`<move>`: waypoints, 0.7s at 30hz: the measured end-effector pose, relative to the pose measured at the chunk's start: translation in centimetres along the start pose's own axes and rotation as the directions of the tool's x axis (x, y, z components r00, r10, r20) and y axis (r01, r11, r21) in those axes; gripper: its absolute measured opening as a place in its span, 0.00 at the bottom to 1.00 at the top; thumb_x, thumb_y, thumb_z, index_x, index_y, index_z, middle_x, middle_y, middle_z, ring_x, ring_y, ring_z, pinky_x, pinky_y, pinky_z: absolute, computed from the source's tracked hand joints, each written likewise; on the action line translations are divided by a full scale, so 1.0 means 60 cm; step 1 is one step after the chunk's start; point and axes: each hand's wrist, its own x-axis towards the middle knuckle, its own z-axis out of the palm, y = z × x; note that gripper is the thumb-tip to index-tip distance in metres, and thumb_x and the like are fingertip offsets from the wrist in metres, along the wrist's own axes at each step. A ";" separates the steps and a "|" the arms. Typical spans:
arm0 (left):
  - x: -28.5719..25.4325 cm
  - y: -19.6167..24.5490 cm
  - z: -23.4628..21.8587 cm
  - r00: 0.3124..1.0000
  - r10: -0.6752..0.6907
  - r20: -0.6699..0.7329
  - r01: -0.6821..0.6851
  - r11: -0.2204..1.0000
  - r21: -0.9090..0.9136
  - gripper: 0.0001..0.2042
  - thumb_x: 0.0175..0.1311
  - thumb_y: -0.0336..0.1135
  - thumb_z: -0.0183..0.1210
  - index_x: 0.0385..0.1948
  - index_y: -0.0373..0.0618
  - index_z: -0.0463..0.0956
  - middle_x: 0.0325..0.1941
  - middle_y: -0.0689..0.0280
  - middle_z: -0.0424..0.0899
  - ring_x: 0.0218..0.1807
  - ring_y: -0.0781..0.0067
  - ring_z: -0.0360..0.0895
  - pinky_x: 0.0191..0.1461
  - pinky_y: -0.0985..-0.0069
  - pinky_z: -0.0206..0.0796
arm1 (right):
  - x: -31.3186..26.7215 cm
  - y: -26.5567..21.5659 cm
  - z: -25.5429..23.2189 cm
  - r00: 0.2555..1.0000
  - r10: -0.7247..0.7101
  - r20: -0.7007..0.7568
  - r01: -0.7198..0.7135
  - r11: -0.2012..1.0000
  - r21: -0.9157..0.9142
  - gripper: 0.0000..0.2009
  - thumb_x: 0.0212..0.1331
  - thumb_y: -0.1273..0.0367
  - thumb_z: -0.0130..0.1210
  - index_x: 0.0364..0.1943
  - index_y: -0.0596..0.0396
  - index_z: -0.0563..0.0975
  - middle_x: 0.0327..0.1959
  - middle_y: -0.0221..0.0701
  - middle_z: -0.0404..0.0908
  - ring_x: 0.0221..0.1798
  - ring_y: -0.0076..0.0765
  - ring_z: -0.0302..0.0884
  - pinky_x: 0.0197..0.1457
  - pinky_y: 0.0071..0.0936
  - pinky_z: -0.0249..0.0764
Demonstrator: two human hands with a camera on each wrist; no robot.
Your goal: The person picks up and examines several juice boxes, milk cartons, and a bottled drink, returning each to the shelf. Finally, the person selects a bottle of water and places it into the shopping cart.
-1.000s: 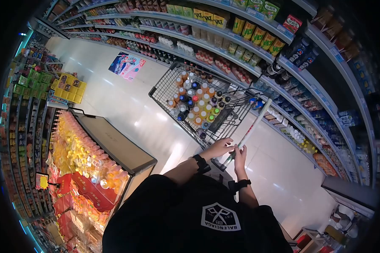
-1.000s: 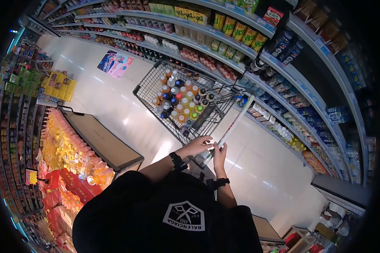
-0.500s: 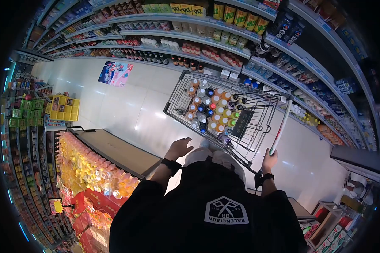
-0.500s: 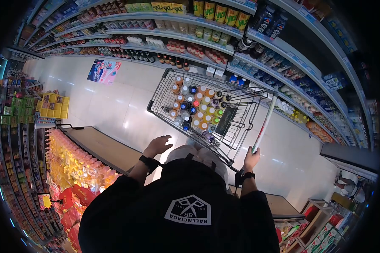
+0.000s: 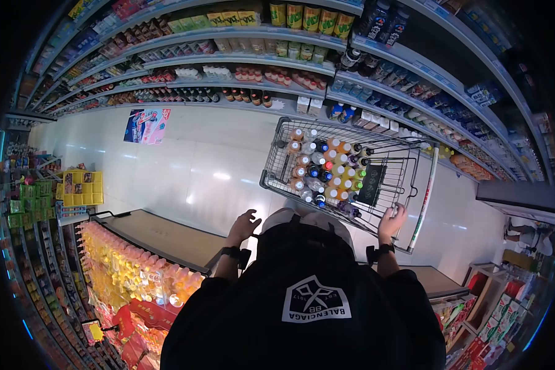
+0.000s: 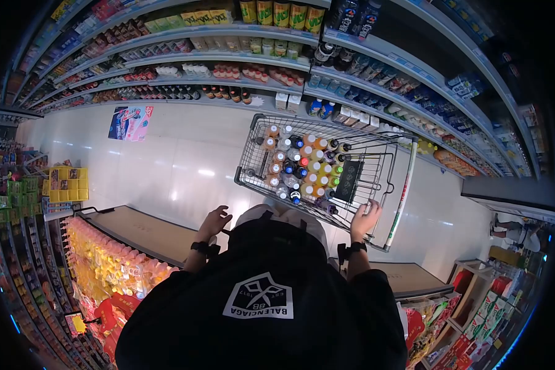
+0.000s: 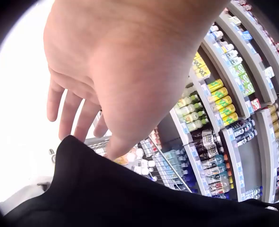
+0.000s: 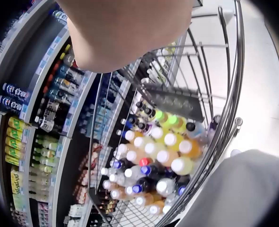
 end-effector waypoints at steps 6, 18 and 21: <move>0.014 -0.097 0.031 0.991 -0.132 -0.036 0.111 0.930 -0.351 0.26 0.67 0.43 0.64 0.62 0.39 0.71 0.49 0.49 0.87 0.48 0.58 0.87 0.51 0.65 0.78 | -0.031 -0.068 0.117 0.934 0.141 0.327 -0.258 0.902 0.347 0.13 0.62 0.75 0.56 0.51 0.59 0.78 0.39 0.36 0.85 0.36 0.32 0.83 0.43 0.31 0.79; -0.153 -0.149 0.018 0.928 -0.359 -0.095 0.285 0.853 -0.438 0.16 0.69 0.29 0.59 0.55 0.33 0.74 0.43 0.57 0.84 0.42 0.70 0.84 0.48 0.74 0.80 | 0.103 -0.064 0.464 0.718 0.141 0.682 -0.386 0.896 0.221 0.30 0.50 0.66 0.71 0.59 0.59 0.73 0.47 0.51 0.84 0.53 0.62 0.82 0.56 0.42 0.78; -0.178 -0.101 0.024 0.885 -0.451 -0.116 0.345 0.803 -0.487 0.19 0.65 0.23 0.57 0.59 0.36 0.72 0.41 0.59 0.86 0.41 0.72 0.84 0.50 0.76 0.78 | 0.134 -0.020 0.577 0.826 0.141 0.546 -0.290 0.937 0.197 0.35 0.47 0.66 0.72 0.63 0.55 0.70 0.54 0.53 0.80 0.57 0.65 0.78 0.60 0.46 0.76</move>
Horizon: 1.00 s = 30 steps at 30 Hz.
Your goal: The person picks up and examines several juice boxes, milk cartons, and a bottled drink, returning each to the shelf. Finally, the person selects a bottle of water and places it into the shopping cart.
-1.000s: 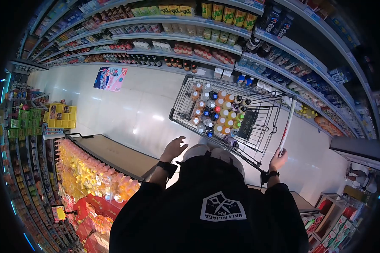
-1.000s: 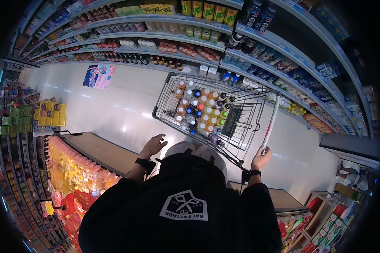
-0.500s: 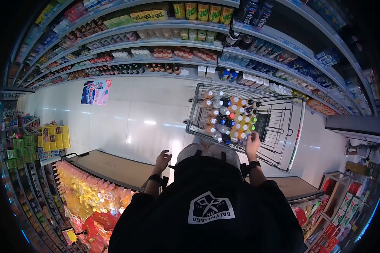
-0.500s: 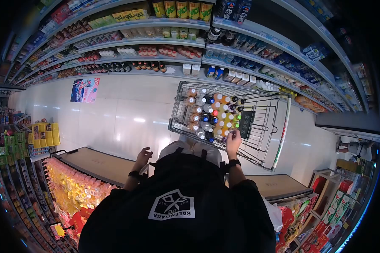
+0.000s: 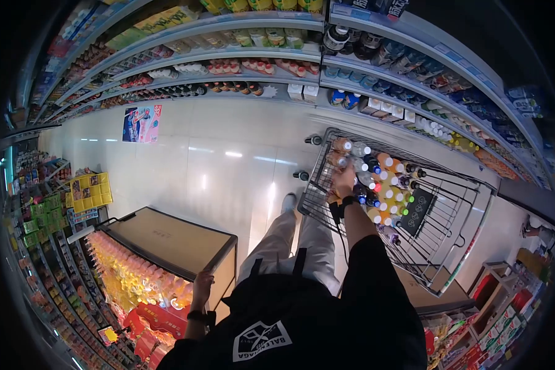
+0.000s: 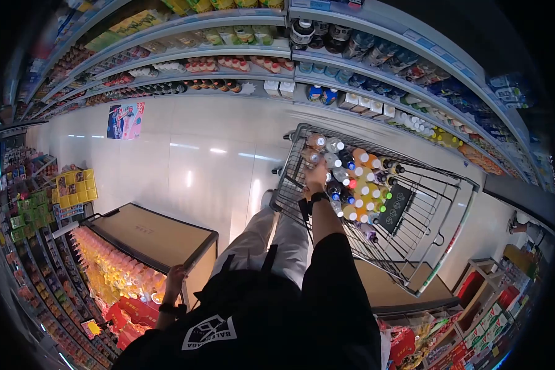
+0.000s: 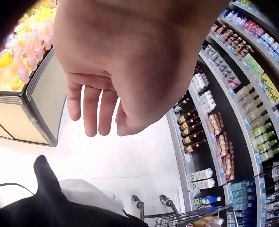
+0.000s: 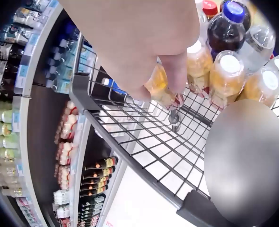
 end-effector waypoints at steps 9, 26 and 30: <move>0.023 0.121 0.125 0.982 -0.124 0.143 0.073 0.946 0.317 0.20 0.68 0.39 0.63 0.59 0.43 0.76 0.47 0.57 0.89 0.50 0.66 0.86 0.55 0.68 0.76 | 0.116 0.066 -0.067 0.984 0.165 -0.063 -0.175 0.960 -0.220 0.29 0.50 0.68 0.67 0.60 0.47 0.73 0.43 0.52 0.85 0.51 0.66 0.81 0.53 0.53 0.78; 0.011 0.605 0.275 0.457 0.558 0.693 -0.665 0.732 -0.151 0.20 0.75 0.36 0.58 0.64 0.41 0.70 0.56 0.63 0.82 0.54 0.73 0.80 0.56 0.74 0.73 | -0.302 -0.379 -0.558 0.832 0.105 -0.545 0.448 0.453 0.771 0.26 0.59 0.62 0.65 0.58 0.59 0.74 0.46 0.30 0.79 0.42 0.24 0.76 0.45 0.24 0.76; -0.037 0.708 0.313 0.053 0.489 0.871 -0.142 0.867 -0.478 0.28 0.83 0.52 0.38 0.71 0.39 0.61 0.67 0.57 0.74 0.66 0.63 0.75 0.66 0.61 0.73 | -0.367 -0.500 -0.579 0.895 -0.053 -0.443 0.444 0.206 0.872 0.34 0.54 0.48 0.64 0.57 0.61 0.72 0.46 0.33 0.79 0.48 0.30 0.80 0.53 0.29 0.77</move>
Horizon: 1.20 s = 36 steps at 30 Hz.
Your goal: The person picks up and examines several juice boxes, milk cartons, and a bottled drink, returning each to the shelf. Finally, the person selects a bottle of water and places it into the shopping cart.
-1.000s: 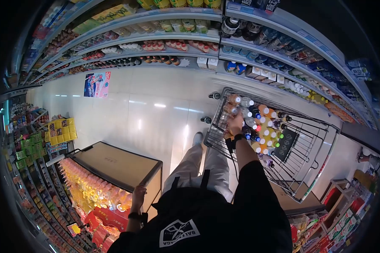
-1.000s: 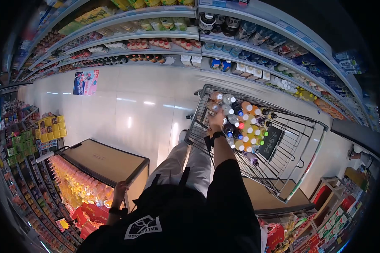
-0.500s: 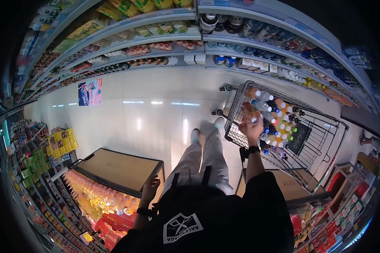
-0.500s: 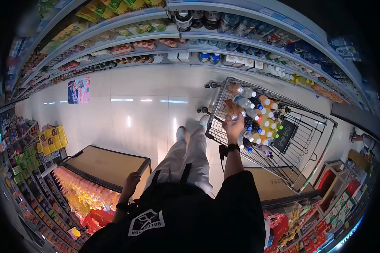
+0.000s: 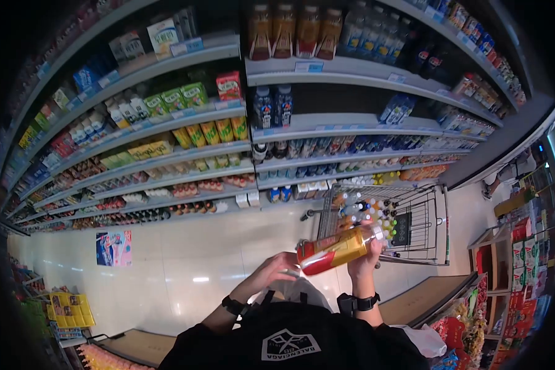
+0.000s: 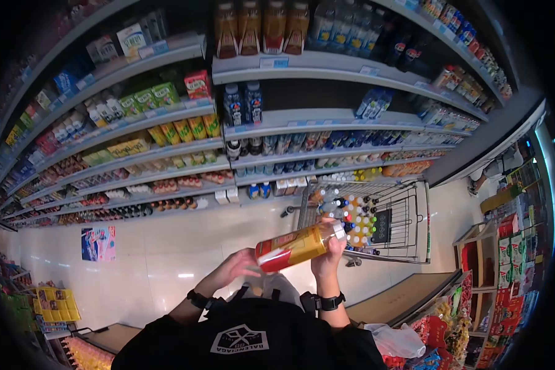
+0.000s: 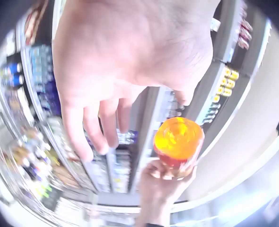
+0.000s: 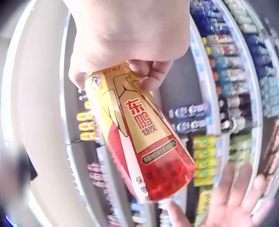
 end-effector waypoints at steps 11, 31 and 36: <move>-0.044 0.100 0.176 0.976 0.173 0.133 -0.189 0.975 0.115 0.35 0.70 0.42 0.61 0.72 0.35 0.54 0.68 0.61 0.69 0.69 0.72 0.68 0.74 0.68 0.61 | -0.078 -0.031 0.151 0.823 0.308 0.477 -0.379 0.923 0.059 0.37 0.74 0.39 0.29 0.72 0.53 0.62 0.62 0.46 0.78 0.50 0.38 0.81 0.51 0.33 0.80; -0.041 0.168 0.252 0.889 0.436 -0.140 -0.332 0.825 0.458 0.38 0.61 0.37 0.71 0.69 0.36 0.60 0.60 0.59 0.77 0.58 0.72 0.78 0.60 0.72 0.74 | -0.068 -0.067 0.179 0.762 0.178 0.622 -0.284 0.956 0.074 0.35 0.63 0.57 0.60 0.68 0.61 0.63 0.60 0.50 0.78 0.60 0.44 0.80 0.65 0.41 0.77; -0.019 0.173 0.265 0.891 0.432 -0.139 -0.324 0.819 0.473 0.38 0.61 0.36 0.71 0.70 0.36 0.59 0.60 0.59 0.76 0.60 0.73 0.77 0.62 0.72 0.73 | -0.045 -0.078 0.165 0.766 0.228 0.602 -0.277 0.961 -0.011 0.35 0.60 0.59 0.62 0.68 0.61 0.63 0.58 0.49 0.79 0.60 0.44 0.80 0.65 0.41 0.76</move>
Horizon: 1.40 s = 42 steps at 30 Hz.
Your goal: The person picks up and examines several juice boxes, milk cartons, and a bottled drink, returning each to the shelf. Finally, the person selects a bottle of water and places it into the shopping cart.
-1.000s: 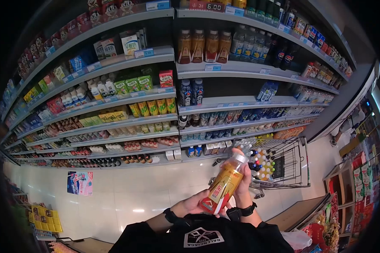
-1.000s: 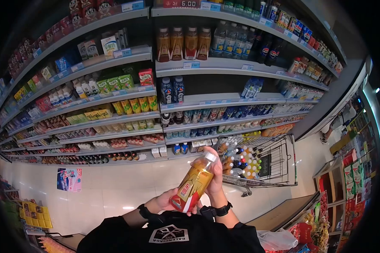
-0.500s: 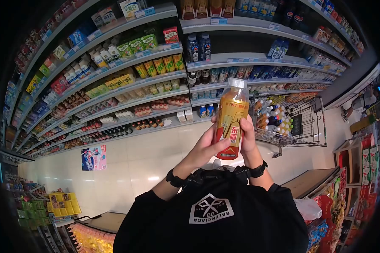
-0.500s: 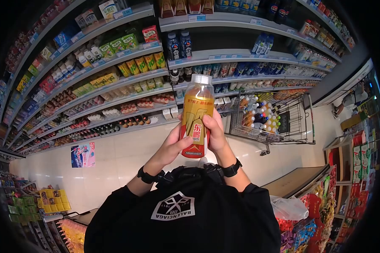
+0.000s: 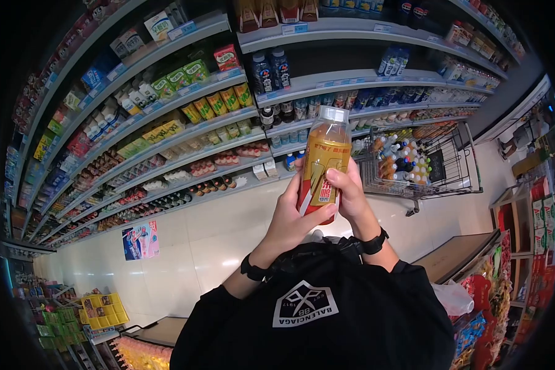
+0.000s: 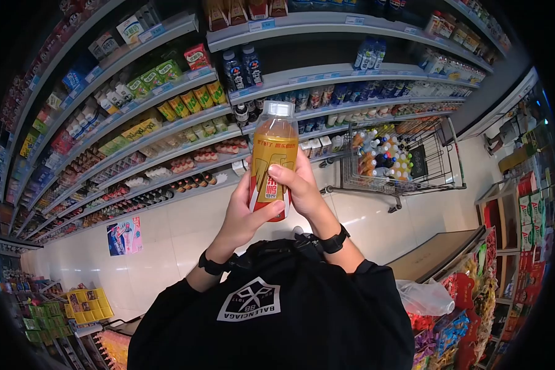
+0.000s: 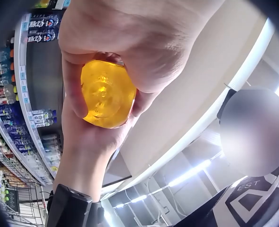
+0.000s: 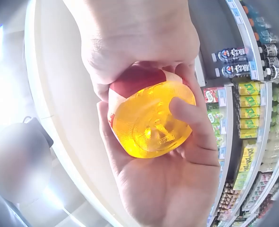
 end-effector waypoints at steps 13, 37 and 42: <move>0.077 -0.057 -0.015 0.820 0.024 0.571 0.488 0.493 -0.721 0.35 0.66 0.50 0.64 0.68 0.39 0.62 0.59 0.54 0.78 0.54 0.54 0.83 0.57 0.65 0.79 | 0.040 -0.019 -0.058 0.985 0.057 0.165 -0.110 0.937 0.332 0.41 0.63 0.45 0.56 0.70 0.61 0.61 0.59 0.52 0.77 0.58 0.50 0.80 0.63 0.46 0.78; 0.226 -0.127 0.054 0.977 -0.115 0.179 0.182 0.889 -0.421 0.43 0.69 0.73 0.43 0.72 0.43 0.60 0.59 0.43 0.78 0.50 0.49 0.84 0.46 0.62 0.81 | 0.139 -0.095 -0.210 0.990 -0.091 -0.108 0.090 0.996 -0.015 0.42 0.66 0.63 0.62 0.78 0.49 0.48 0.64 0.45 0.71 0.60 0.30 0.75 0.54 0.26 0.78; 0.248 -0.123 0.065 0.951 -0.075 0.299 0.245 0.773 -0.585 0.46 0.67 0.77 0.37 0.71 0.42 0.61 0.57 0.40 0.78 0.41 0.47 0.87 0.37 0.61 0.82 | 0.164 -0.090 -0.235 0.997 -0.012 -0.071 0.023 0.988 0.155 0.41 0.67 0.49 0.56 0.77 0.50 0.51 0.67 0.52 0.69 0.63 0.44 0.76 0.63 0.39 0.79</move>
